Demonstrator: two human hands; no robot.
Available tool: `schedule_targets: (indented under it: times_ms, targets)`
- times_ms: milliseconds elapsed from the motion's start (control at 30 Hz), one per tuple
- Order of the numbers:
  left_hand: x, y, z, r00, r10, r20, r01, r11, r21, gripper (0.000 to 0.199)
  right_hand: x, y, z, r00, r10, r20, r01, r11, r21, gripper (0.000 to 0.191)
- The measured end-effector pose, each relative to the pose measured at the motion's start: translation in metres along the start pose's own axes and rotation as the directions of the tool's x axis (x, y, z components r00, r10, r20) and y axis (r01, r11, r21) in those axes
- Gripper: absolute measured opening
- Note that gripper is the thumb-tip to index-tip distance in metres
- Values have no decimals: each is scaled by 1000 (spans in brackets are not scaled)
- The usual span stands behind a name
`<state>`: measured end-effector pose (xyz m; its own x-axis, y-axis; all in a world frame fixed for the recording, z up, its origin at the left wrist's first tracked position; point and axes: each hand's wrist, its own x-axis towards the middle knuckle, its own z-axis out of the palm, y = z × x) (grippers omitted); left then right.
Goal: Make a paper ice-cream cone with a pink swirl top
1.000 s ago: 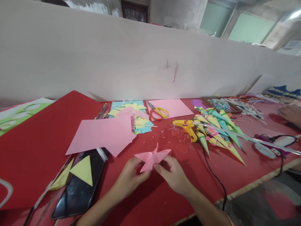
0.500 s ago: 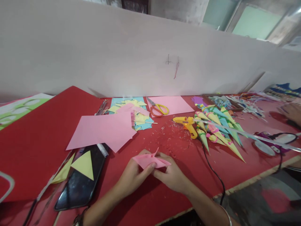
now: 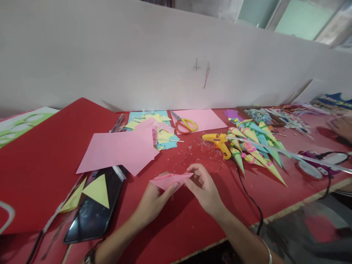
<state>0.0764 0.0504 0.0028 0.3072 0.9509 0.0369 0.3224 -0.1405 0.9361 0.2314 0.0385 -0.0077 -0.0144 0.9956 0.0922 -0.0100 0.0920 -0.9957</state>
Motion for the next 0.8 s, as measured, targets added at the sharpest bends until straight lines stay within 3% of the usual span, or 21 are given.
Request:
schedule_targets:
  times_ms: [100,200,367,533,800]
  targets:
    - [2,-1,0,1000,-10,-26,10,1000,15,16,0,-1,0,999,34,26,-35,999,21,27]
    - [4,-1,-1,999,-12,-33,13,1000,6,14,1,-3,-1,997,57,60,-56,998,-31,10]
    - [4,0,-2,999,-43,8,43,999,-33,20,2,-5,-1,997,60,48,-59,998,-19,28]
    - [4,0,-2,996,-82,26,82,996,-22,28,2,-3,-2,995,88,50,-85,995,-56,31]
    - [5,5,-2,994,-96,-60,95,995,-20,23,3,-1,-3,992,80,97,-74,995,-69,30]
